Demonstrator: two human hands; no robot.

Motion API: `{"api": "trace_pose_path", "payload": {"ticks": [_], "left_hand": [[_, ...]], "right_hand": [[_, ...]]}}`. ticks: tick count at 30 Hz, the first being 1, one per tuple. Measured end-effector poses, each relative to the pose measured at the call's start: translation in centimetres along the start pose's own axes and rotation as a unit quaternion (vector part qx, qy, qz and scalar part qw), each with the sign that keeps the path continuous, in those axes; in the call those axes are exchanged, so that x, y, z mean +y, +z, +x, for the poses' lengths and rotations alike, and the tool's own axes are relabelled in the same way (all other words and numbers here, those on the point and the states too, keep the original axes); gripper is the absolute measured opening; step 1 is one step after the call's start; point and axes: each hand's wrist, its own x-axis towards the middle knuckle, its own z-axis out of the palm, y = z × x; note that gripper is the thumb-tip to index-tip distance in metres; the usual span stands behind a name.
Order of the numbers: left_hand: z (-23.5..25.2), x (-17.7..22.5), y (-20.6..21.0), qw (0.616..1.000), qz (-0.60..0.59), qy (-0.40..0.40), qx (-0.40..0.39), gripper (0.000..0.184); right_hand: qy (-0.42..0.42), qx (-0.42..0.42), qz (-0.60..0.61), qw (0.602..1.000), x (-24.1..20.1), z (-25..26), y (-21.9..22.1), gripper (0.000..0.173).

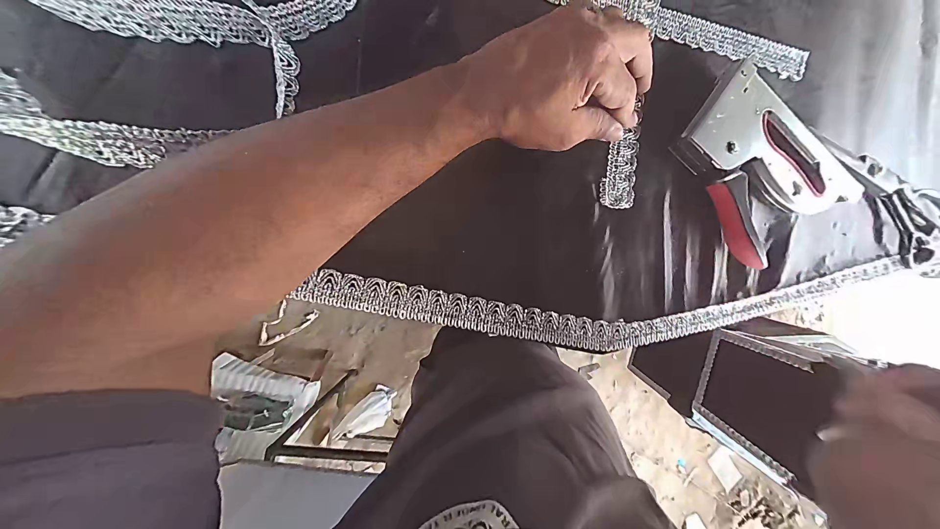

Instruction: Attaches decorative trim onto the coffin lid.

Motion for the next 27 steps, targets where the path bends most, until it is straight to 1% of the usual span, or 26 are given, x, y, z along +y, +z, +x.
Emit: {"api": "trace_pose_path", "payload": {"ticks": [2, 3, 5, 8, 9, 10, 12, 13, 14, 16, 17, 18, 19, 20, 22, 23, 25, 27], "left_hand": [[0.0, 0.0, 0.0, 1.000, -0.001, -0.001, -0.003, 0.028], [0.1, 0.0, 0.0, 1.000, -0.001, -0.001, -0.003, 0.027], [0.1, 0.1, 0.0, 1.000, 0.002, -0.003, 0.000, 0.027], [0.0, 0.1, 0.0, 1.000, 0.004, 0.002, 0.001, 0.028], [0.0, 0.0, 0.0, 1.000, 0.003, 0.002, 0.001, 0.028], [0.0, 0.0, 0.0, 1.000, 0.003, 0.001, 0.000, 0.029], [0.0, 0.0, 0.0, 1.000, -0.003, -0.002, 0.002, 0.028], [0.1, 0.0, 0.0, 1.000, -0.004, -0.002, 0.001, 0.028], [0.1, 0.1, 0.0, 1.000, -0.002, -0.004, 0.003, 0.028], [0.0, 0.2, 0.1, 1.000, 0.000, -0.010, -0.003, 0.028], [0.0, 0.1, 0.1, 1.000, 0.001, -0.006, -0.003, 0.028], [0.0, 0.1, 0.1, 1.000, -0.001, -0.005, -0.001, 0.028], [0.0, 0.1, 0.1, 1.000, -0.004, -0.007, 0.001, 0.028], [0.0, 0.1, 0.1, 1.000, -0.006, -0.012, 0.000, 0.027], [0.0, 0.1, 0.1, 1.000, -0.003, -0.021, -0.009, 0.027], [0.0, 0.1, 0.1, 1.000, -0.004, -0.022, -0.008, 0.027], [-0.2, 0.2, 0.0, 1.000, -0.002, -0.030, -0.003, 0.025], [-0.3, 1.2, -0.1, 0.999, 0.013, -0.030, 0.011, 0.025]], "right_hand": [[-0.084, -0.058, -0.084, 0.991, -0.2, 0.1, 1.8, 0.034], [-0.100, -0.077, -0.103, 0.987, -0.1, 0.4, 2.2, 0.036], [-0.093, -0.075, -0.102, 0.988, -0.1, 1.2, 1.2, 0.036], [-0.065, -0.004, -0.061, 0.996, -0.1, 0.5, 0.6, 0.039], [-0.067, 0.002, -0.066, 0.996, -0.1, 0.2, 1.0, 0.039], [-0.078, -0.011, -0.081, 0.994, -0.2, 0.1, 1.5, 0.038], [-0.110, -0.068, -0.097, 0.987, 0.1, 0.3, 2.4, 0.039], [-0.114, -0.081, -0.111, 0.984, 0.1, 0.5, 2.1, 0.039], [-0.116, -0.074, -0.126, 0.982, 0.0, 1.0, 1.5, 0.039], [-0.108, -0.002, -0.132, 0.985, -0.5, 0.9, 0.9, 0.036], [-0.100, 0.036, -0.120, 0.987, -0.6, 0.5, 1.1, 0.038], [-0.089, 0.048, -0.110, 0.989, -0.6, -0.1, 1.5, 0.040], [-0.084, 0.045, -0.099, 0.990, -0.6, -0.5, 2.1, 0.038], [-0.090, 0.024, -0.093, 0.991, -0.6, -0.8, 2.9, 0.035], [-0.099, -0.042, -0.103, 0.989, -0.6, -1.1, 3.5, 0.038], [-0.099, -0.053, -0.111, 0.987, -0.7, -0.8, 2.9, 0.038], [-0.090, -0.029, -0.094, 0.991, -0.7, -0.3, 1.9, 0.037], [-0.060, 0.019, -0.036, 0.997, -0.3, -0.7, 1.1, 0.040]]}}
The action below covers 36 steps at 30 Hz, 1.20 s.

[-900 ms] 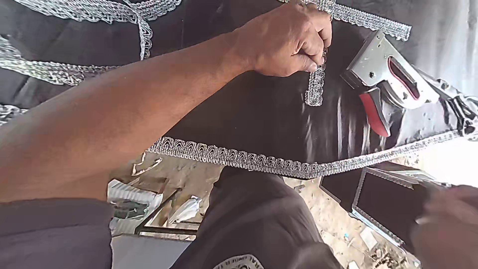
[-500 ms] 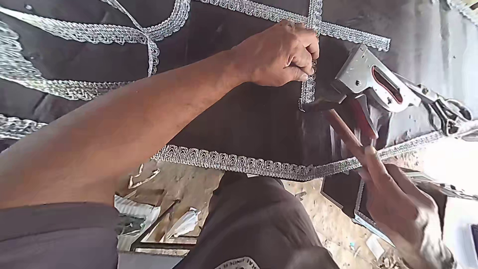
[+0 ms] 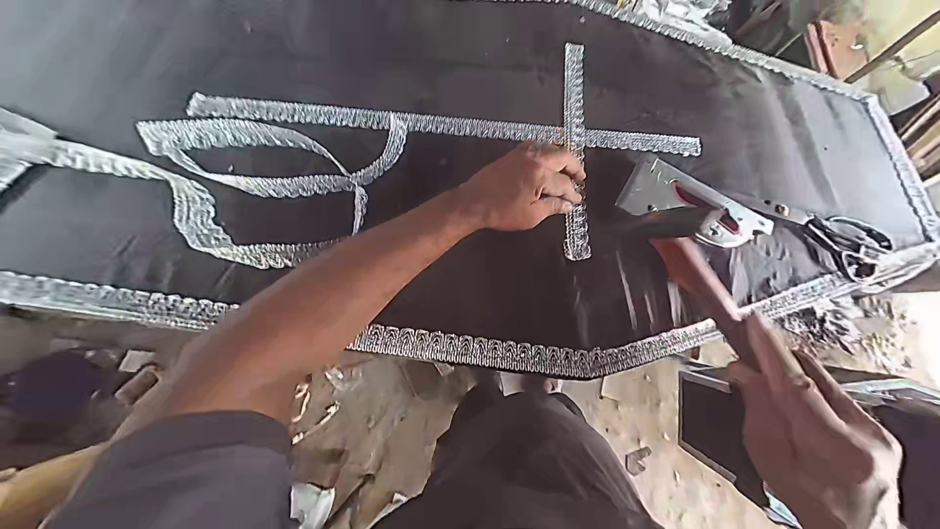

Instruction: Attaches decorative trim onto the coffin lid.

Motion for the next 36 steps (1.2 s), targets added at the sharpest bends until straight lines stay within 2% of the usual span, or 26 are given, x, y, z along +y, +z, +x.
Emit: {"api": "trace_pose_path", "payload": {"ticks": [3, 5, 7, 9, 11, 13, 15, 17, 20, 23, 27, 31, 36], "left_hand": [[-0.9, 3.7, -0.8, 0.997, 0.074, 0.003, 0.020, 0.029], [-2.0, 7.0, -1.5, 0.995, 0.102, -0.016, 0.009, 0.030], [-3.5, 9.9, -1.1, 0.991, 0.115, -0.072, -0.001, 0.035], [-4.4, 11.8, -0.3, 0.983, 0.118, -0.134, -0.030, 0.049], [-4.6, 12.9, 0.7, 0.975, 0.126, -0.174, -0.059, 0.067], [-4.7, 13.2, 1.9, 0.969, 0.145, -0.177, -0.091, 0.077], [-4.8, 13.2, 2.8, 0.965, 0.170, -0.160, -0.115, 0.079], [-4.9, 13.1, 2.8, 0.962, 0.205, -0.144, -0.106, 0.077], [-4.6, 12.8, 2.1, 0.963, 0.207, -0.125, -0.116, 0.075], [-4.7, 11.7, 1.3, 0.974, 0.143, -0.114, -0.132, 0.070], [-5.1, 11.6, 1.0, 0.975, 0.098, -0.133, -0.151, 0.067], [-4.9, 12.5, 0.9, 0.967, 0.088, -0.165, -0.173, 0.072], [-5.8, 13.6, 0.9, 0.986, 0.135, -0.099, 0.013, 0.067]], "right_hand": [[0.023, 0.097, -0.004, 0.995, 1.6, -1.0, -1.0, 0.039], [0.052, 0.131, -0.027, 0.990, 2.9, -2.3, -1.4, 0.040], [0.088, 0.150, -0.032, 0.984, 4.2, -3.2, -1.6, 0.040], [0.123, 0.166, -0.025, 0.978, 5.4, -3.4, -1.5, 0.039], [0.140, 0.171, -0.024, 0.975, 6.4, -3.5, -1.5, 0.038], [0.119, 0.187, -0.034, 0.975, 7.5, -3.0, -1.5, 0.037], [0.101, 0.197, -0.048, 0.974, 8.3, -2.0, -1.7, 0.037], [0.091, 0.195, -0.055, 0.975, 9.4, -0.6, -2.1, 0.037], [0.106, 0.174, -0.071, 0.977, 11.7, 2.0, -2.7, 0.040], [0.125, 0.130, -0.094, 0.979, 15.0, 5.3, -2.9, 0.042], [0.112, 0.043, -0.106, 0.987, 19.9, 9.9, -1.6, 0.042], [0.136, -0.055, -0.117, 0.982, 23.6, 14.2, 0.8, 0.038], [0.097, -0.090, -0.067, 0.989, 27.2, 17.3, 3.4, 0.037]]}}
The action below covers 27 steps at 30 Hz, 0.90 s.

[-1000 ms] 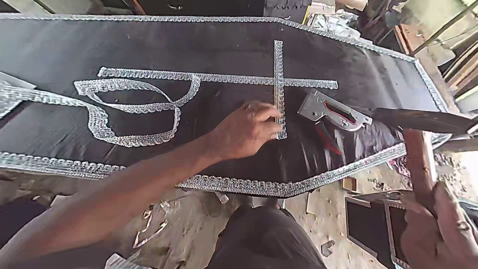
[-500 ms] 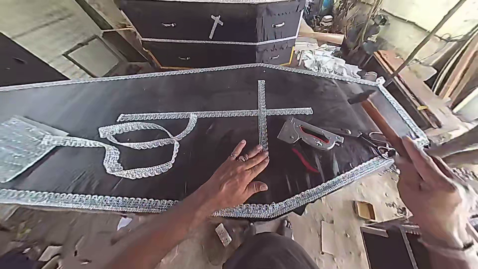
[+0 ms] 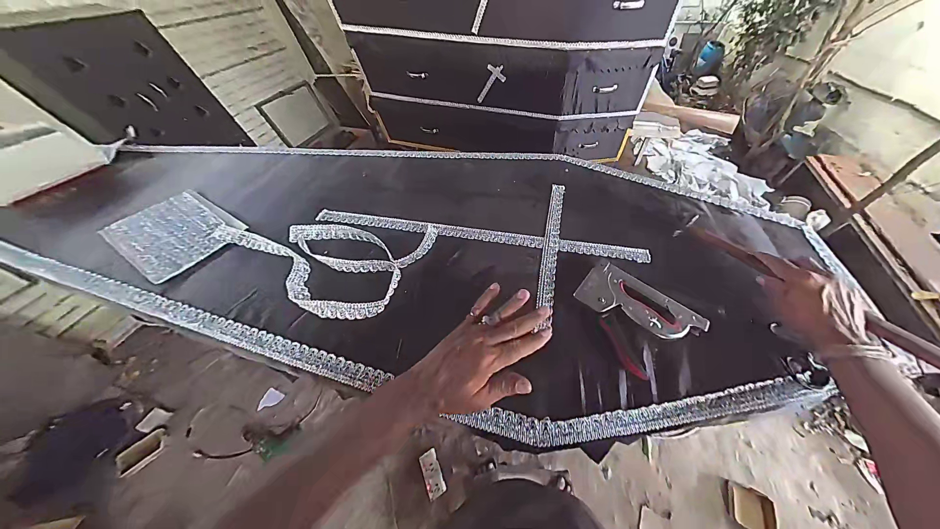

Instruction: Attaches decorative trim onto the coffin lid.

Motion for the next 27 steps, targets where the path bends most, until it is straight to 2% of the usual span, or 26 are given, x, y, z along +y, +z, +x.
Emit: {"api": "trace_pose_path", "payload": {"ticks": [3, 5, 6, 8, 10, 12, 14, 16, 20, 23, 27], "left_hand": [[-0.9, -0.9, -1.8, 0.997, 0.018, -0.045, 0.062, 0.055], [-1.0, -3.0, -3.0, 0.992, 0.030, -0.097, 0.071, 0.045], [-0.6, -4.2, -3.6, 0.989, 0.030, -0.129, 0.059, 0.043], [0.8, -6.8, -4.3, 0.983, 0.024, -0.179, 0.025, 0.042], [3.2, -9.8, -4.2, 0.980, 0.036, -0.197, -0.002, 0.042], [5.6, -12.1, -3.4, 0.978, 0.058, -0.199, -0.024, 0.043], [7.2, -13.4, -1.7, 0.982, 0.066, -0.178, -0.018, 0.045], [7.9, -13.8, 0.5, 0.988, 0.047, -0.146, 0.004, 0.051], [9.1, -13.7, 2.0, 0.993, 0.078, -0.090, -0.016, 0.066], [9.9, -14.1, 1.8, 0.991, 0.100, -0.064, -0.065, 0.066], [10.3, -14.3, 2.4, 0.993, 0.054, -0.087, -0.063, 0.063]], "right_hand": [[-0.008, 0.014, 0.009, 1.000, -2.1, -0.2, -0.3, 0.030], [-0.064, 0.060, 0.031, 0.996, -6.3, -1.7, -1.2, 0.036], [-0.102, 0.067, 0.053, 0.991, -9.0, -2.8, -1.6, 0.043], [-0.175, 0.020, 0.092, 0.980, -14.1, -5.3, -1.9, 0.059], [-0.236, 0.002, 0.048, 0.971, -18.2, -7.0, -1.2, 0.087], [-0.225, -0.036, -0.019, 0.974, -20.3, -7.3, -0.7, 0.103], [-0.168, -0.108, -0.036, 0.979, -21.1, -6.7, -0.8, 0.105], [-0.126, -0.144, -0.035, 0.981, -21.5, -6.2, -1.0, 0.102], [-0.129, -0.173, -0.063, 0.975, -22.2, -5.9, -0.8, 0.102], [-0.147, -0.158, -0.059, 0.975, -22.0, -5.5, -0.5, 0.102], [-0.169, -0.111, -0.054, 0.978, -21.2, -5.7, 0.5, 0.104]]}}
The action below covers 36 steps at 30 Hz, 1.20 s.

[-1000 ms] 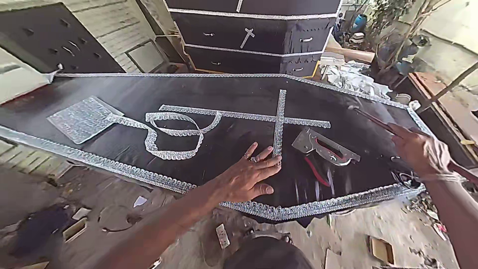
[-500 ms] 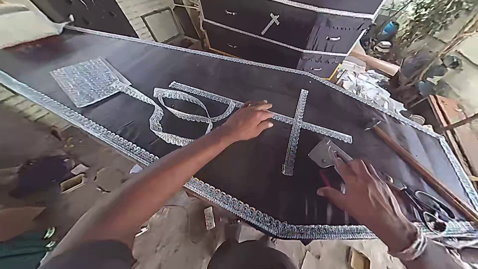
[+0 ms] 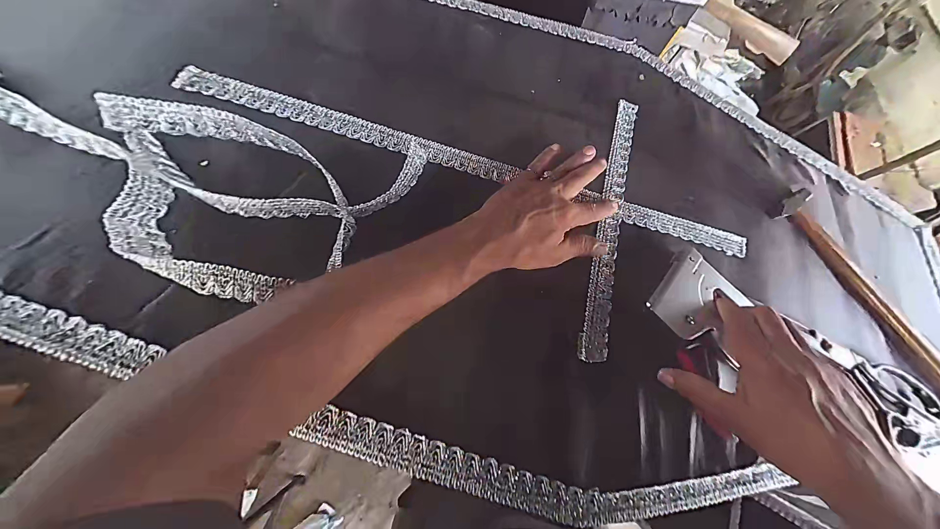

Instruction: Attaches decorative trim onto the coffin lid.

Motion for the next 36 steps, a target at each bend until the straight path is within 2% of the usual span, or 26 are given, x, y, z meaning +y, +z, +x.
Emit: {"api": "trace_pose_path", "payload": {"ticks": [7, 9, 12, 16, 18, 21, 23, 26, 28, 31, 32, 34, 36], "left_hand": [[0.7, 0.5, 0.4, 1.000, 0.010, -0.010, 0.004, 0.075], [0.7, 0.4, 0.5, 1.000, 0.010, -0.012, -0.005, 0.077], [0.8, 0.1, 0.6, 1.000, -0.005, -0.003, -0.006, 0.077], [1.0, 0.2, 0.5, 1.000, -0.006, -0.012, -0.014, 0.081], [1.0, 0.1, 0.6, 0.999, -0.034, -0.020, 0.017, 0.090], [0.7, 0.0, 0.8, 0.994, -0.073, -0.035, 0.072, 0.111], [0.8, 0.0, 0.8, 0.994, -0.063, -0.050, 0.070, 0.112], [0.9, 0.0, 0.7, 0.995, -0.043, -0.076, 0.045, 0.099], [0.9, 0.0, 0.6, 0.995, -0.051, -0.082, 0.038, 0.101], [1.0, 0.0, 0.5, 0.995, -0.051, -0.085, 0.032, 0.106], [1.1, 0.0, 0.5, 0.995, -0.050, -0.084, 0.032, 0.106], [1.1, 0.0, 0.5, 0.995, -0.055, -0.082, 0.028, 0.104], [1.0, -0.1, 0.4, 0.995, -0.057, -0.076, 0.024, 0.098]], "right_hand": [[0.006, 0.005, 0.002, 1.000, 0.0, 0.0, 0.1, 0.101], [0.015, 0.009, 0.020, 1.000, 0.0, 0.1, 0.1, 0.094], [0.042, -0.011, 0.097, 0.994, 0.9, 0.6, -1.1, 0.077], [0.116, -0.153, 0.265, 0.945, 2.1, 3.7, -7.0, 0.039], [0.140, -0.192, 0.279, 0.931, 1.8, 5.8, -9.3, 0.023], [0.198, -0.231, 0.292, 0.907, 0.8, 9.2, -10.3, 0.008], [0.197, -0.265, 0.345, 0.879, 1.2, 11.4, -9.5, 0.006], [0.126, -0.333, 0.351, 0.866, 2.2, 14.0, -8.2, 0.028], [0.108, -0.355, 0.344, 0.863, 2.1, 14.9, -7.7, 0.034], [0.104, -0.366, 0.326, 0.865, 1.7, 15.6, -7.7, 0.030], [0.110, -0.354, 0.300, 0.879, 1.3, 15.6, -7.9, 0.022], [0.115, -0.339, 0.260, 0.897, 0.2, 15.6, -8.4, 0.010], [0.122, -0.340, 0.225, 0.905, -0.3, 15.5, -8.7, 0.009]]}}
